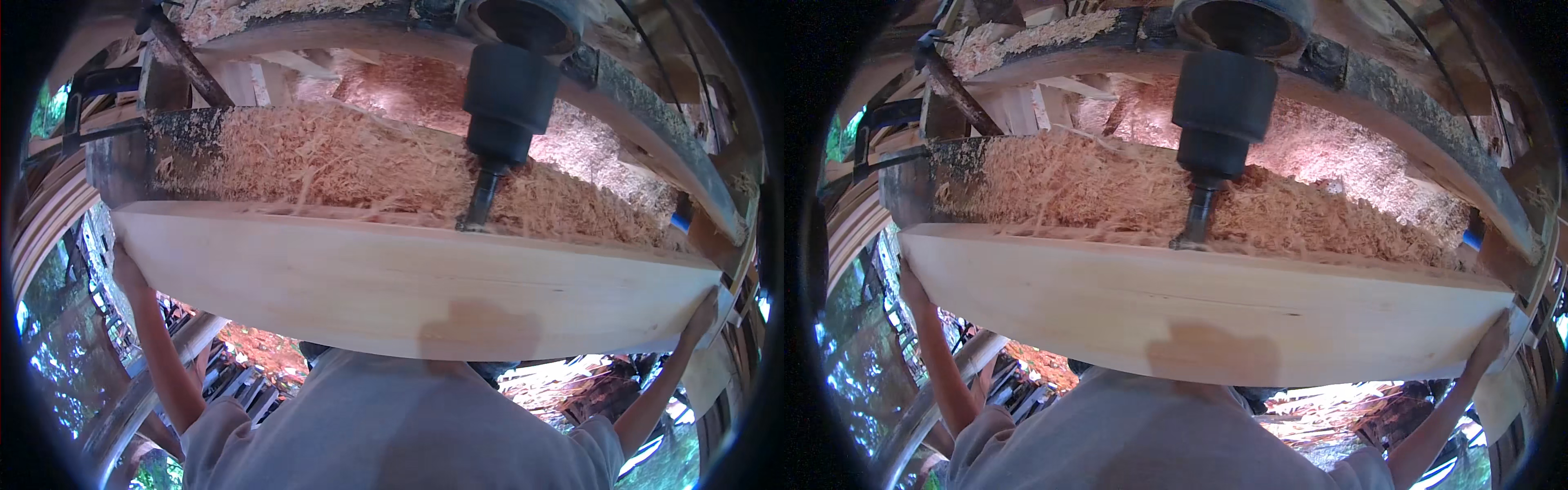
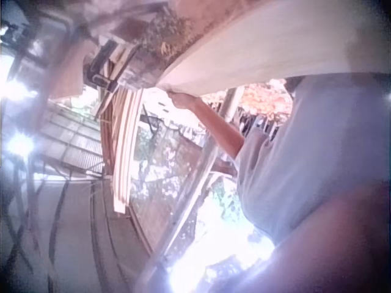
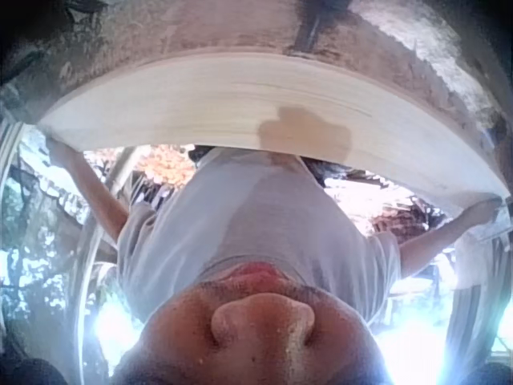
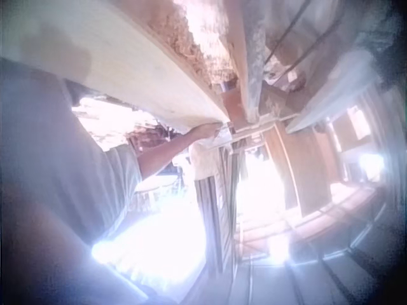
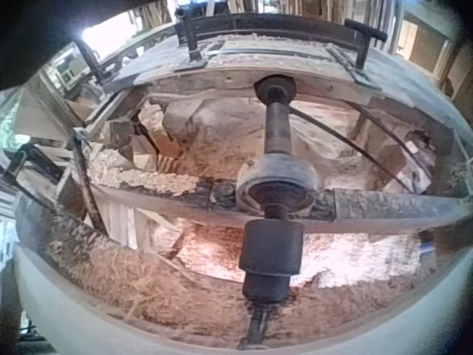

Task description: The person routes a long channel into a wooden board using a power router mounted on a guide rail, holding the board in place with both hands while moving it through the bit.

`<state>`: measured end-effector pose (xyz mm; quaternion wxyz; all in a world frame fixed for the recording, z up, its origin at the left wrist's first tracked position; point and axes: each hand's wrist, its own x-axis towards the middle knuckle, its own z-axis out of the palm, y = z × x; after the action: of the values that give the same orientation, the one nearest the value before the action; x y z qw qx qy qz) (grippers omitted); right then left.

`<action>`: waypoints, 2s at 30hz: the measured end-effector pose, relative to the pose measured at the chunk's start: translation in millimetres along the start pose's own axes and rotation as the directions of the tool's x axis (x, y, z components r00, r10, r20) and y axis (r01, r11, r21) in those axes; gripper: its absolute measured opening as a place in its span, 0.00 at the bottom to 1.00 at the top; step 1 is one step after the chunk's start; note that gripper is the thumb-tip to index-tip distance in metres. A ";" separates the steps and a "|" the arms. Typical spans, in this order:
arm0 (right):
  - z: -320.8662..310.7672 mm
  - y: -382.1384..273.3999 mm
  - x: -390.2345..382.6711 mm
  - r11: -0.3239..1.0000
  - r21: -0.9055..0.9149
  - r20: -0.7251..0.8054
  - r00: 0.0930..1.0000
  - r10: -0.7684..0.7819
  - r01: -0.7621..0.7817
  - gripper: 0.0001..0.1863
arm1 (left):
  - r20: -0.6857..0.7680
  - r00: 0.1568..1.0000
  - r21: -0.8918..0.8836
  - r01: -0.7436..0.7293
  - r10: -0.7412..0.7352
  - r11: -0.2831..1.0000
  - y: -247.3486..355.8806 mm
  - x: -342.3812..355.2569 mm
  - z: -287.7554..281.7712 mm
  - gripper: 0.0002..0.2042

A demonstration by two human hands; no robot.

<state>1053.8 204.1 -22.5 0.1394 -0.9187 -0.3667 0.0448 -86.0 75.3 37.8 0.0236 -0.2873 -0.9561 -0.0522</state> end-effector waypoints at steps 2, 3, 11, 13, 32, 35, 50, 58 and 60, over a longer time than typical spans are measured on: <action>-2.5 18.5 20.1 0.999 -0.018 0.044 0.998 0.043 -0.042 0.39 | -0.011 1.000 -0.076 -0.017 0.017 0.997 19.9 -21.2 -0.9 0.24; -2.7 29.4 28.4 0.999 -0.008 0.056 0.998 0.042 -0.042 0.39 | -0.036 0.999 -0.149 -0.027 0.022 0.988 31.2 -31.2 -1.3 0.23; -29.0 182.6 135.9 0.965 -0.210 0.039 0.987 -0.155 0.160 0.35 | 0.094 0.990 -0.541 0.138 -0.104 0.830 170.4 -136.9 -6.2 0.25; -22.8 195.9 151.8 0.979 -0.142 0.055 0.989 -0.138 0.144 0.35 | 0.116 0.981 -0.534 0.193 -0.155 0.823 180.6 -150.8 -15.6 0.24; -39.9 163.8 95.0 0.980 0.095 -0.001 0.985 0.173 -0.172 0.38 | -0.020 0.993 -0.437 0.100 -0.120 0.894 178.9 -148.5 1.5 0.24; -42.7 157.0 71.1 0.971 0.132 -0.012 0.979 0.203 -0.199 0.38 | -0.057 0.992 -0.482 0.069 -0.110 0.873 172.2 -124.8 2.5 0.26; -46.4 166.1 25.3 0.943 0.173 -0.010 0.957 0.289 -0.283 0.38 | -0.036 0.998 -0.366 0.039 -0.056 0.930 135.7 -78.6 6.0 0.28; -53.0 184.5 47.0 0.951 0.111 0.003 0.957 0.288 -0.287 0.39 | -0.046 0.987 -0.386 0.126 -0.156 0.914 158.5 -134.7 -0.7 0.28; -52.6 182.5 48.8 0.950 0.109 0.019 0.956 0.292 -0.293 0.39 | -0.048 0.982 -0.367 0.151 -0.180 0.918 155.5 -138.5 -2.3 0.28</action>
<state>1219.8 99.5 -23.9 0.1812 -0.9538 -0.2237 0.0866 115.3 128.2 43.1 0.0046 -0.2025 -0.9493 -0.2405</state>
